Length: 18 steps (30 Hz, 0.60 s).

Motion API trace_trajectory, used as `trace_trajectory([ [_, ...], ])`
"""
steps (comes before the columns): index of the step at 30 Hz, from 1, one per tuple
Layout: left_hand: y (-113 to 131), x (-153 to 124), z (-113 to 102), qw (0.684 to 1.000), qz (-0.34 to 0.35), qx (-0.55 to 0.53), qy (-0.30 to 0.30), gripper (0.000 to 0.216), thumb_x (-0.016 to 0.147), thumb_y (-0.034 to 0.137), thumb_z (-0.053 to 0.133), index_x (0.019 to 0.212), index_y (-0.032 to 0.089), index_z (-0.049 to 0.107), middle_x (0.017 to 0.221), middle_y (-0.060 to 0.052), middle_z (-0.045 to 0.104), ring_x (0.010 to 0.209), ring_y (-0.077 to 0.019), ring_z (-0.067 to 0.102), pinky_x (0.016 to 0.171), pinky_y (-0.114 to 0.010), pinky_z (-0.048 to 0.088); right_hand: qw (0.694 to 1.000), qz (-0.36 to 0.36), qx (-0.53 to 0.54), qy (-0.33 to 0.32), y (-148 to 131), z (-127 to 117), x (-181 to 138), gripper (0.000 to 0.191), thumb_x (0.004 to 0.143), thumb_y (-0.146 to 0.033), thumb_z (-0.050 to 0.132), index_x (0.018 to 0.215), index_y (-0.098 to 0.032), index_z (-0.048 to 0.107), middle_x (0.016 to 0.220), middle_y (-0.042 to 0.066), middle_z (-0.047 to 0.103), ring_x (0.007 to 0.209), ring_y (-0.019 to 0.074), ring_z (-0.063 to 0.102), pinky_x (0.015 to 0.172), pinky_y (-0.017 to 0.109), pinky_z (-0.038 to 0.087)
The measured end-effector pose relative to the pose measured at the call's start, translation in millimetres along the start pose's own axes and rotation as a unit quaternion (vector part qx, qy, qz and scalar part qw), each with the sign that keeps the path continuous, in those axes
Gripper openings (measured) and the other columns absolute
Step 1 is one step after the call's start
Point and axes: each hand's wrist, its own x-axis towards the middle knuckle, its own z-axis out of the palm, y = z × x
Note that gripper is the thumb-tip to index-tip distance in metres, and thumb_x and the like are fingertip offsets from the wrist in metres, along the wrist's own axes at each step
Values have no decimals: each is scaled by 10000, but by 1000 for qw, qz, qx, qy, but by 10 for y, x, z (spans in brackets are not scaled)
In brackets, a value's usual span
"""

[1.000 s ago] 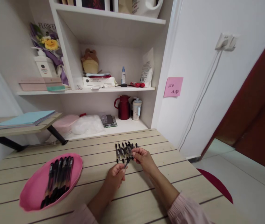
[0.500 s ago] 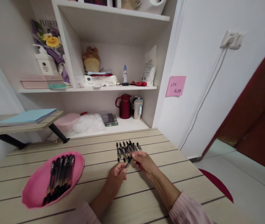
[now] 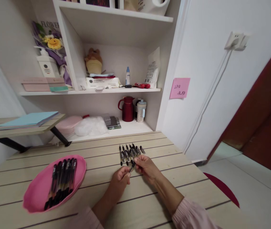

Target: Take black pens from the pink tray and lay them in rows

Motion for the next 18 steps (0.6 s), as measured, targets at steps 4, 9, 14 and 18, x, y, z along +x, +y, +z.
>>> trace_trajectory([
  [4,-8,7,-12,1000,-9,-5,-2,232,696,336,591,840,155,568,454,74,475,381,-47,267,417,-200,173,998,16,26,-53,-2,-15,1,334,554,-351,786,755,-154,605,682,13,614,485,59,459,405,181,241],
  [9,-7,7,-21,1000,-14,-4,-8,233,691,347,589,826,160,557,446,79,470,363,-41,251,416,-201,168,1000,2,-6,-6,15,-31,22,330,547,-338,794,596,-155,524,455,-49,492,396,33,352,390,176,194],
  [14,-4,32,-24,1000,-28,-3,-6,231,671,341,590,804,156,553,441,79,471,363,-44,266,414,-199,177,999,1,9,-45,5,-29,19,351,549,-362,785,750,-154,588,586,-16,578,435,48,423,396,176,232],
  [18,-17,43,-23,999,-37,0,-4,240,651,343,603,800,160,561,441,81,469,357,-44,266,405,-202,169,1000,-6,-7,6,16,-23,4,372,527,-369,796,610,-164,496,442,-64,475,381,30,340,381,170,186],
])
